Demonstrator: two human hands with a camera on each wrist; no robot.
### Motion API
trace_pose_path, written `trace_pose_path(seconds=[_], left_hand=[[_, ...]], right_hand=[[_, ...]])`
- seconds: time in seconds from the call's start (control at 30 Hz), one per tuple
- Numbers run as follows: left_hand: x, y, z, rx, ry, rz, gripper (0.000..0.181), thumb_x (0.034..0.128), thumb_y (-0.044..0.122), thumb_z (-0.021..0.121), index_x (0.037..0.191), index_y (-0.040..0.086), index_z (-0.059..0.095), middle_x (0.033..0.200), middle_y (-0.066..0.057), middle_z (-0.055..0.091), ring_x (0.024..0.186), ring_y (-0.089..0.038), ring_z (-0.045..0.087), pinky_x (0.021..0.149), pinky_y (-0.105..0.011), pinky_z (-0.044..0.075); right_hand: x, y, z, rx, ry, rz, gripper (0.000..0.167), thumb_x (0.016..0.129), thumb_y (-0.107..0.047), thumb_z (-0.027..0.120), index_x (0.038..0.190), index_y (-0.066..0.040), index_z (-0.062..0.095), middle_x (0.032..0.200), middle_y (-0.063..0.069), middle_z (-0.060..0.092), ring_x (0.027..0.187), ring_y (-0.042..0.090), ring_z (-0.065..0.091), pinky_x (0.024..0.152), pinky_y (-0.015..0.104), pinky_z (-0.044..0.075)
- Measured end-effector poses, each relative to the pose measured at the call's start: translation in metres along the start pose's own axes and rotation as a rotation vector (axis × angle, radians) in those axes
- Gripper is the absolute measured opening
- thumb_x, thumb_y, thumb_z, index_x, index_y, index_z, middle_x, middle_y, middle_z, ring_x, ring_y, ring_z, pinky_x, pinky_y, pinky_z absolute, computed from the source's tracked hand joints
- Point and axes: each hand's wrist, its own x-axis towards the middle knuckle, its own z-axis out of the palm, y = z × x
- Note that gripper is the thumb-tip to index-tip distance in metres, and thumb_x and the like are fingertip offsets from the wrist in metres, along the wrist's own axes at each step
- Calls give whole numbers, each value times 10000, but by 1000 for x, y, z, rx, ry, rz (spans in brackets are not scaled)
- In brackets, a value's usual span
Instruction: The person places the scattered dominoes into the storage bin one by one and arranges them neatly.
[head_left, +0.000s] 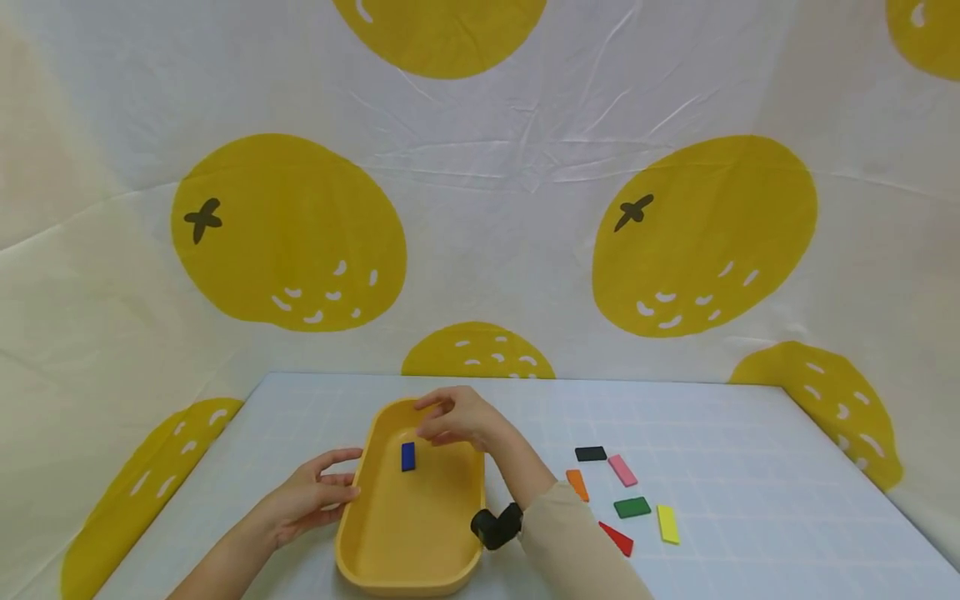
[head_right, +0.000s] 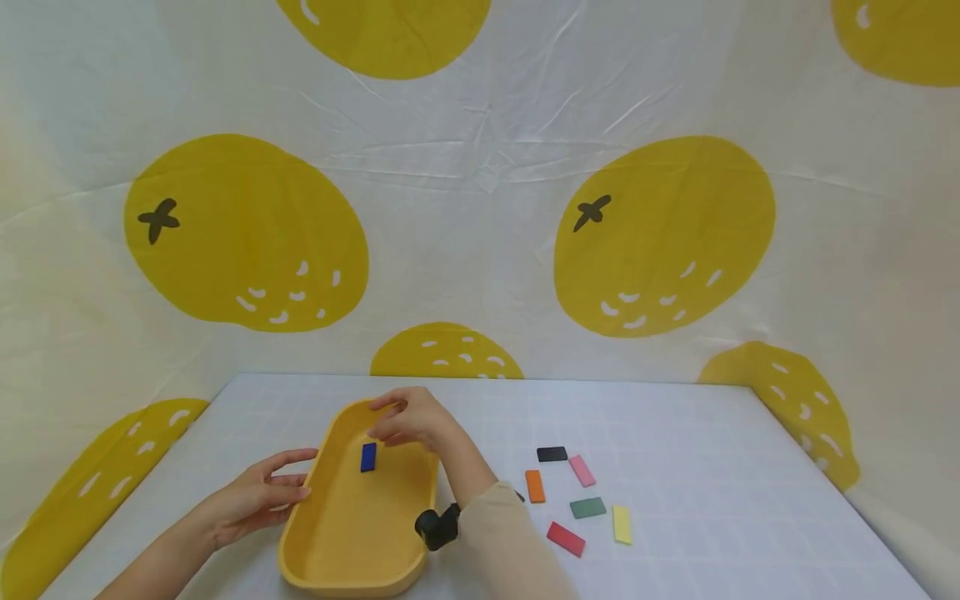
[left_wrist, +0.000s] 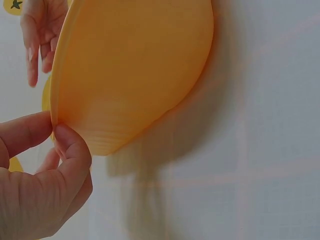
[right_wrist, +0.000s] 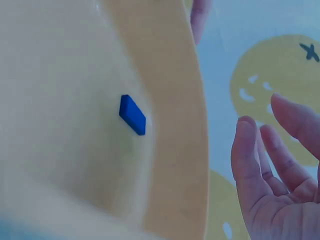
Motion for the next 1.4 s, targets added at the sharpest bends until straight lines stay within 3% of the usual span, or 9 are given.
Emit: trace_pose_path(seconds=[0.17, 0.33, 0.5, 0.67, 0.9, 1.23, 1.4], left_hand=[[0, 0, 0, -9, 19, -2, 714, 837, -16, 646, 1417, -20, 230, 982, -89, 591, 842, -175, 591, 753, -294, 520], [-1, 1, 1, 4, 30, -8, 714, 835, -6, 654, 1413, -21, 236, 998, -96, 585, 833, -176, 585, 745, -291, 518], [-1, 1, 3, -2, 31, -13, 711, 836, -13, 650, 1415, -20, 236, 1001, -99, 586, 832, -184, 584, 747, -298, 519], [0, 0, 3, 6, 31, -6, 701, 839, -20, 640, 1412, -26, 236, 999, -99, 585, 828, -181, 583, 729, -289, 515], [0, 0, 3, 18, 51, -8, 700, 831, -17, 653, 1405, -27, 252, 984, -94, 583, 812, -176, 580, 716, -279, 512], [0, 1, 4, 18, 59, -12, 690, 832, -19, 650, 1402, -20, 260, 956, -85, 574, 786, -175, 557, 680, -261, 492], [0, 1, 4, 18, 69, -16, 691, 827, -17, 656, 1398, -19, 268, 949, -85, 574, 784, -176, 555, 678, -260, 489]], right_hand=[[-7, -2, -10, 15, -6, -3, 379, 794, 26, 686, 1162, 24, 601, 856, 88, 617, 921, 383, 627, 742, 388, 536], [-16, -2, -20, 6, 19, -4, 399, 799, 15, 687, 1182, 38, 577, 857, 88, 582, 828, 297, 648, 740, 396, 535], [-30, -3, -33, -26, 31, -7, 389, 798, -10, 694, 1168, 38, 582, 861, 96, 569, 852, 331, 642, 727, 378, 539], [-41, -3, -46, -44, 27, -26, 362, 794, -18, 697, 1138, 35, 595, 867, 99, 584, 789, 243, 647, 736, 384, 537], [-57, -5, -62, -42, 12, -44, 381, 793, -28, 687, 1150, 44, 574, 878, 99, 589, 839, 276, 635, 753, 381, 534], [-79, -4, -81, -102, 5, -55, 389, 790, -40, 665, 1156, 44, 563, 897, 109, 590, 812, 218, 623, 772, 385, 529], [-90, -5, -89, -155, 10, -49, 395, 798, -80, 691, 1156, 28, 564, 963, 185, 579, 811, 236, 625, 775, 381, 528]])
